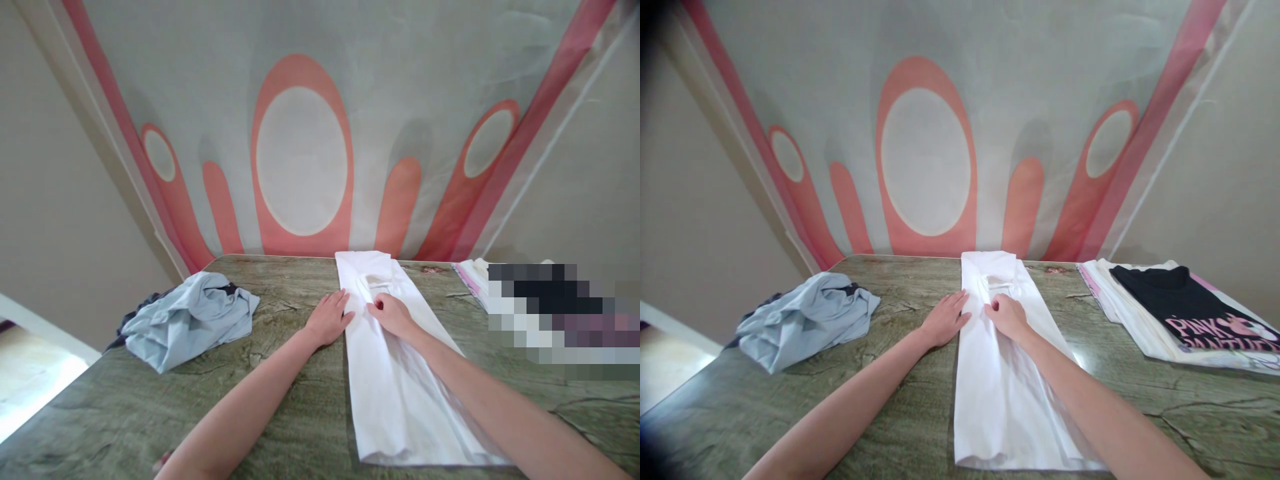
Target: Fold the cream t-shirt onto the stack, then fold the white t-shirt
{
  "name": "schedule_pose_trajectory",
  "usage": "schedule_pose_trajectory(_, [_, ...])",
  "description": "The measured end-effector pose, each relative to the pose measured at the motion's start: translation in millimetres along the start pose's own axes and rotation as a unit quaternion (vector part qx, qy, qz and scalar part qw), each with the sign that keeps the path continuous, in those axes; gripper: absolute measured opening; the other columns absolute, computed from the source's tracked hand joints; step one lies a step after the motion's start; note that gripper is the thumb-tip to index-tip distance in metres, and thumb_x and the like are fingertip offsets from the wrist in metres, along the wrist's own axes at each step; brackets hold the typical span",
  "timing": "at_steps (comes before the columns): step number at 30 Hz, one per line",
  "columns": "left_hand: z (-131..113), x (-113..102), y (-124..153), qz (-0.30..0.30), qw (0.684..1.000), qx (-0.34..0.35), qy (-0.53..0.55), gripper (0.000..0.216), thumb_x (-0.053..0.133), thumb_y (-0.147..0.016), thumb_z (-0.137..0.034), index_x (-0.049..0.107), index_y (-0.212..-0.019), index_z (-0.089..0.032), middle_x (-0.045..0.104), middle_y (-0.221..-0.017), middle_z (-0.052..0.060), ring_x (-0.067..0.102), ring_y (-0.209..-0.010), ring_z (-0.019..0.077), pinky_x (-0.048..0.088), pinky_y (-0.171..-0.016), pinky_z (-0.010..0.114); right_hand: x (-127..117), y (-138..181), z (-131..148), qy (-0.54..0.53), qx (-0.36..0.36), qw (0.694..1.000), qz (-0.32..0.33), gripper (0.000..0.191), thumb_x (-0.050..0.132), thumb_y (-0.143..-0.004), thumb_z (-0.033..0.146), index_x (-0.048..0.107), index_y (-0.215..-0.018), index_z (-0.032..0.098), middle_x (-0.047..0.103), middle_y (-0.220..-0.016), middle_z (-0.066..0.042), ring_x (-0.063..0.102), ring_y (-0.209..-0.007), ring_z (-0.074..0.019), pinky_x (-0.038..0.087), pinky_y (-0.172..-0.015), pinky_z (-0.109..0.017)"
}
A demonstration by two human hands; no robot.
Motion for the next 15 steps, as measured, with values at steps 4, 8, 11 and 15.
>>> schedule_pose_trajectory(4, [-1.4,-2.1,0.6,0.013,1.000,0.004,-0.001,0.053,0.023,-0.093,-0.048,0.028,-0.139,-0.020,0.025,-0.147,0.007,0.025,-0.133,0.0204,0.018,-0.108,0.038,0.3,0.3,-3.3,-0.011,-0.001,1.000,-0.013,0.020,0.051,-0.077,0.034,0.047,-0.063,0.021,0.055,-0.062,0.002,0.048,-0.059,-0.0130,0.028,-0.056,-0.023])
schedule_pose_trajectory(8, [-1.3,-2.9,1.9,0.025,1.000,0.019,0.000,0.055,0.024,-0.093,-0.049,0.025,-0.141,-0.023,0.021,-0.149,0.005,0.020,-0.135,0.0212,0.017,-0.108,0.039,0.3,1.0,-5.3,-0.045,-0.001,0.999,-0.023,0.010,0.052,-0.076,0.031,0.048,-0.076,0.022,0.057,-0.067,0.003,0.051,-0.062,-0.0131,0.029,-0.057,-0.023])
schedule_pose_trajectory(11, [-0.7,-2.1,2.1,0.033,0.999,0.033,-0.001,0.054,0.023,-0.093,-0.050,0.025,-0.141,-0.024,0.021,-0.148,0.004,0.017,-0.136,0.0207,0.016,-0.108,0.040,0.4,1.6,-6.6,-0.065,0.005,0.998,-0.023,0.016,0.050,-0.076,0.027,0.047,-0.091,0.022,0.057,-0.068,0.004,0.052,-0.062,-0.0133,0.030,-0.057,-0.023])
schedule_pose_trajectory(15, [1.1,0.6,1.0,0.038,0.999,0.035,-0.009,0.057,0.020,-0.093,-0.051,0.026,-0.140,-0.021,0.022,-0.148,0.005,0.017,-0.136,0.0203,0.015,-0.109,0.039,0.7,3.6,-5.6,-0.052,0.002,0.999,-0.012,0.018,0.048,-0.078,0.024,0.047,-0.096,0.022,0.056,-0.064,0.005,0.053,-0.061,-0.0138,0.031,-0.058,-0.023])
Point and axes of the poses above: each hand's wrist, its own y-axis away from the middle knuckle, its own x-axis out of the palm, z = x × y, the point moved 3 cm from there along -y, towards the middle knuckle
